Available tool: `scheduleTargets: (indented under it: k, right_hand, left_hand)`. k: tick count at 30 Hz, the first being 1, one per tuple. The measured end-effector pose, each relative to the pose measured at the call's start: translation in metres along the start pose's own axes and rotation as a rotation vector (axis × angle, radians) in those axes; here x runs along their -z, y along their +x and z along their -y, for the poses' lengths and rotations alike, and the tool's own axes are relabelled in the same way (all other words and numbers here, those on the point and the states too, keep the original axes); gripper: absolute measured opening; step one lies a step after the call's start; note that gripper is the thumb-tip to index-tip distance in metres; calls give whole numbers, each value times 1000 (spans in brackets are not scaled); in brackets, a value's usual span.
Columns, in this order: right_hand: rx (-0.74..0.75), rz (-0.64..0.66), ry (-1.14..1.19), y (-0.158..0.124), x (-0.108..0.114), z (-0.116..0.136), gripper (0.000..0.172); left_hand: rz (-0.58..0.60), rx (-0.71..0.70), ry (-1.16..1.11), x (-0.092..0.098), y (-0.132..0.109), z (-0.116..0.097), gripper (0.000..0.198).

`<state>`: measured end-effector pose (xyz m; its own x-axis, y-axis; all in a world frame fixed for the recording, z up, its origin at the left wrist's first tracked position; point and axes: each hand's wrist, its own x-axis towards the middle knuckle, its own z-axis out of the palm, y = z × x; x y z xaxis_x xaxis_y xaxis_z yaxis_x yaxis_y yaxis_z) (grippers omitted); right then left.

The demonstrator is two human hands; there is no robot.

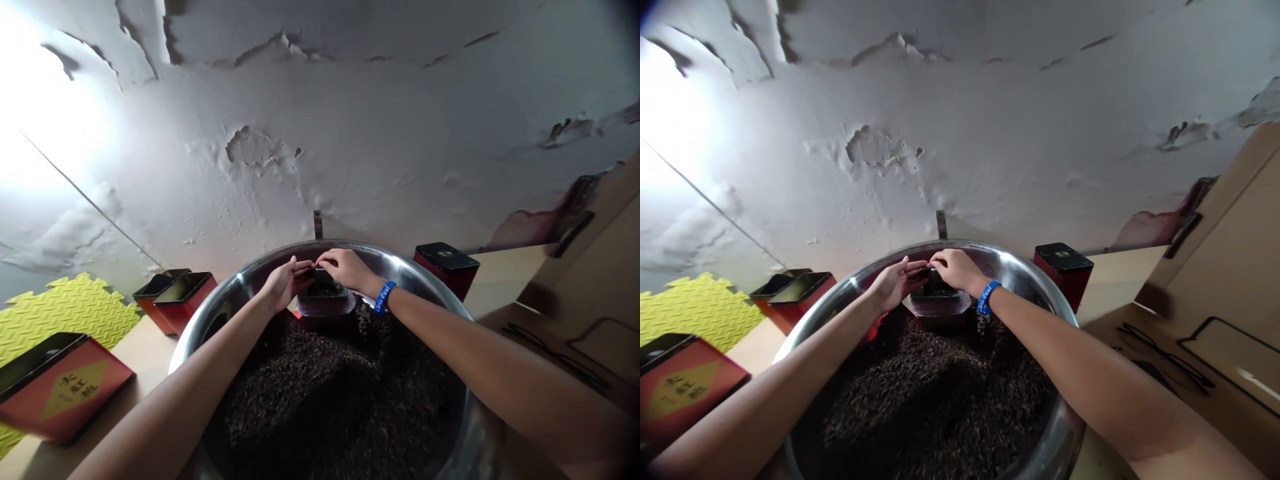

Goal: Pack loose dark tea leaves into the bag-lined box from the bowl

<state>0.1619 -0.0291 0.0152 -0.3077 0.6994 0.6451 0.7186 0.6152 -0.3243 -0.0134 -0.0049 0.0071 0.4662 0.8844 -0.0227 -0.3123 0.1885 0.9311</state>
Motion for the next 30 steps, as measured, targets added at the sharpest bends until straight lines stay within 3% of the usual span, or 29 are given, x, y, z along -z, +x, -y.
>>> scheduleTargets:
  k: [10,17,20,25,28,30]
  right_hand:
    - [51,-80,57,-1,-1,9,23]
    - [83,-136,237,-3,7,32,24]
    - [148,71,360,-7,6,48,22]
    - [246,633,464,-20,-22,64,23]
    - [214,908,382,-34,-48,60,30]
    - [182,1031,246,-43,-63,57,47]
  left_hand:
    - [88,-75,202,3,-3,-3,42]
    - [89,-122,338,6,-1,1,47]
    - [130,-170,378,7,-1,0,50]
    - [208,-169,405,10,-2,-5,53]
    - [206,-194,440,12,-2,-7,52]
    - [194,-216,459,12,-2,-8,52]
